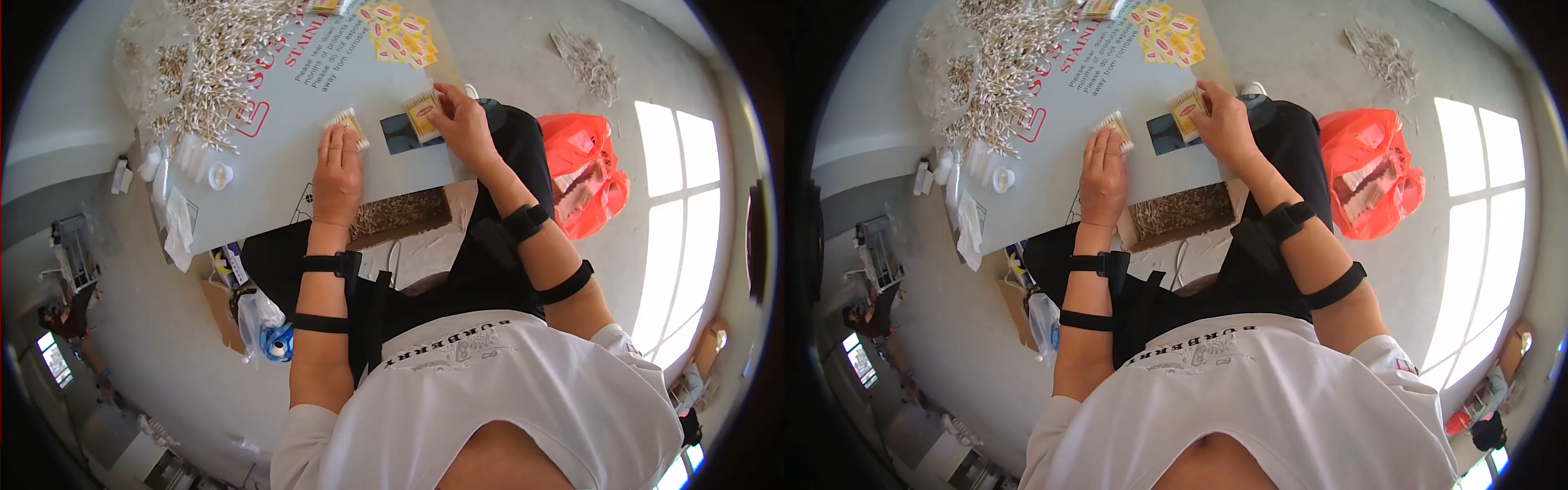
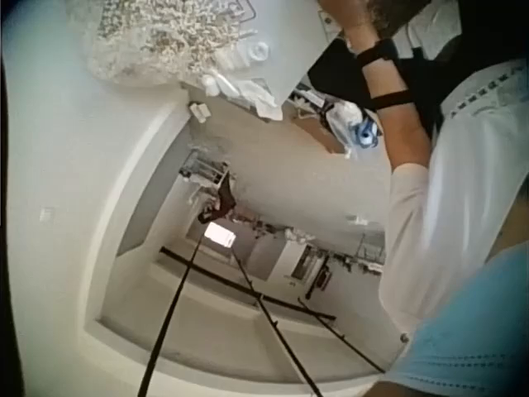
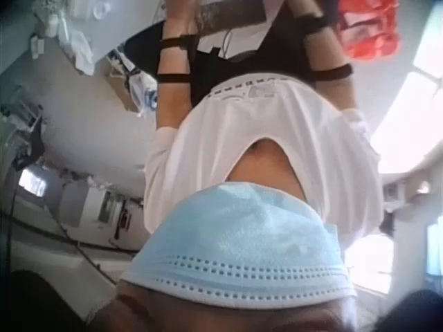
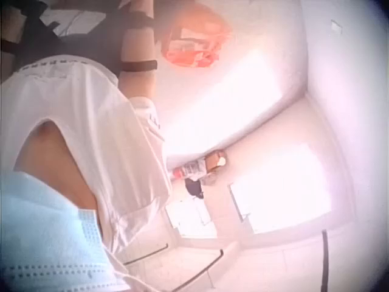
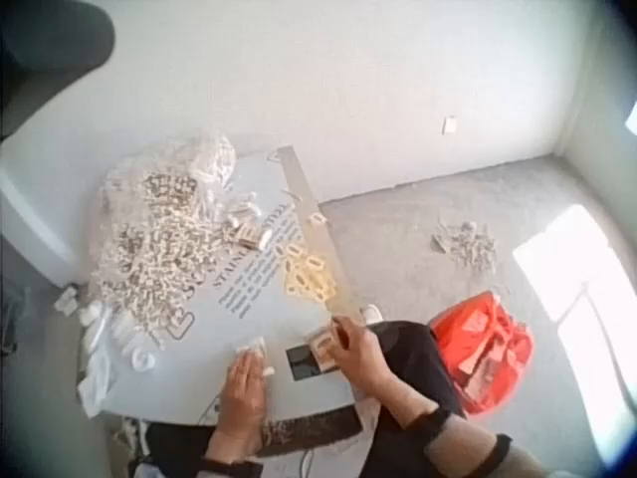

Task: The recorder takes cotton swabs and packages them into small plastic containers or sleeves at a workstation.

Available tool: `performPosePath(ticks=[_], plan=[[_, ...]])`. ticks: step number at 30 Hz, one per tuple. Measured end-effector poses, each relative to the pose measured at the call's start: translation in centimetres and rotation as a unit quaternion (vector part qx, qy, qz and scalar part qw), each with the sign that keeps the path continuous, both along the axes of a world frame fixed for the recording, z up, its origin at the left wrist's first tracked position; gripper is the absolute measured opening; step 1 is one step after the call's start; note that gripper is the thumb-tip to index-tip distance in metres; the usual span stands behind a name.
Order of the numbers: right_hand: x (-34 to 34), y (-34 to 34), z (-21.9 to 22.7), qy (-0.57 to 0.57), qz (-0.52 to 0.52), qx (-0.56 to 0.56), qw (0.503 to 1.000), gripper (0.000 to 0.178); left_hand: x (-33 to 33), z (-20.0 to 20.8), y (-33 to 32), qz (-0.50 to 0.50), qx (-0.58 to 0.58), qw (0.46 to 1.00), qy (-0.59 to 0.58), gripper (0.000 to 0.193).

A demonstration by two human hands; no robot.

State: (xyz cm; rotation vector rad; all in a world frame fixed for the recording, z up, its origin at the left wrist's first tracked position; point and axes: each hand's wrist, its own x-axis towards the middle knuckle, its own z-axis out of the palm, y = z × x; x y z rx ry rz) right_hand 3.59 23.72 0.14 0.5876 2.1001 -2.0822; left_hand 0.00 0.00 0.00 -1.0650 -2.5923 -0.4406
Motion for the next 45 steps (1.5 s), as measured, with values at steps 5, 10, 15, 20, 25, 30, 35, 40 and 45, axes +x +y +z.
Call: performPosePath(ticks=[5, 10, 15, 20, 25, 30, 35, 40, 45], plan=[[-0.2, -2.6, 2.0, 0.243, -0.007, 0.53, 0.812, 0.065, -1.4, 0.7, -0.9, 0.059, 0.212, 0.974, -0.05, 0.029], [-6.2, -6.8, 2.4, 0.341, 0.177, 0.471, 0.794, 0.059, -3.2, 1.0, -0.9, 0.103, 0.283, 0.949, -0.094, 0.018], [-10.3, -7.4, 1.1, 0.293, 0.237, 0.378, 0.846, 0.029, -5.0, 3.1, -0.6, 0.181, 0.399, 0.847, -0.3, 0.017], [-9.1, -7.1, 0.6, 0.132, 0.197, 0.218, 0.947, 0.023, -5.3, 2.8, -1.2, 0.181, 0.459, 0.787, -0.37, 0.024], [-5.5, -7.1, -0.3, 0.116, 0.055, 0.213, 0.969, 0.021, -2.6, -0.6, -1.3, 0.234, 0.403, 0.837, -0.287, 0.025], [-3.5, -8.0, -0.6, 0.155, 0.018, 0.213, 0.965, 0.018, -0.5, 0.1, -0.8, 0.116, 0.152, 0.98, -0.062, 0.054], [-3.8, -8.6, 0.0, 0.129, 0.012, 0.219, 0.967, 0.017, -0.5, 0.1, -0.4, 0.198, 0.292, 0.901, -0.252, 0.049], [-4.0, -9.0, -0.2, 0.114, 0.006, 0.228, 0.967, 0.016, -0.9, -0.5, -0.3, 0.237, 0.337, 0.875, -0.255, 0.044], [-4.9, -8.6, 0.0, 0.179, -0.009, 0.288, 0.941, 0.02, -1.8, 0.1, -0.5, 0.203, 0.297, 0.91, -0.206, 0.036]])
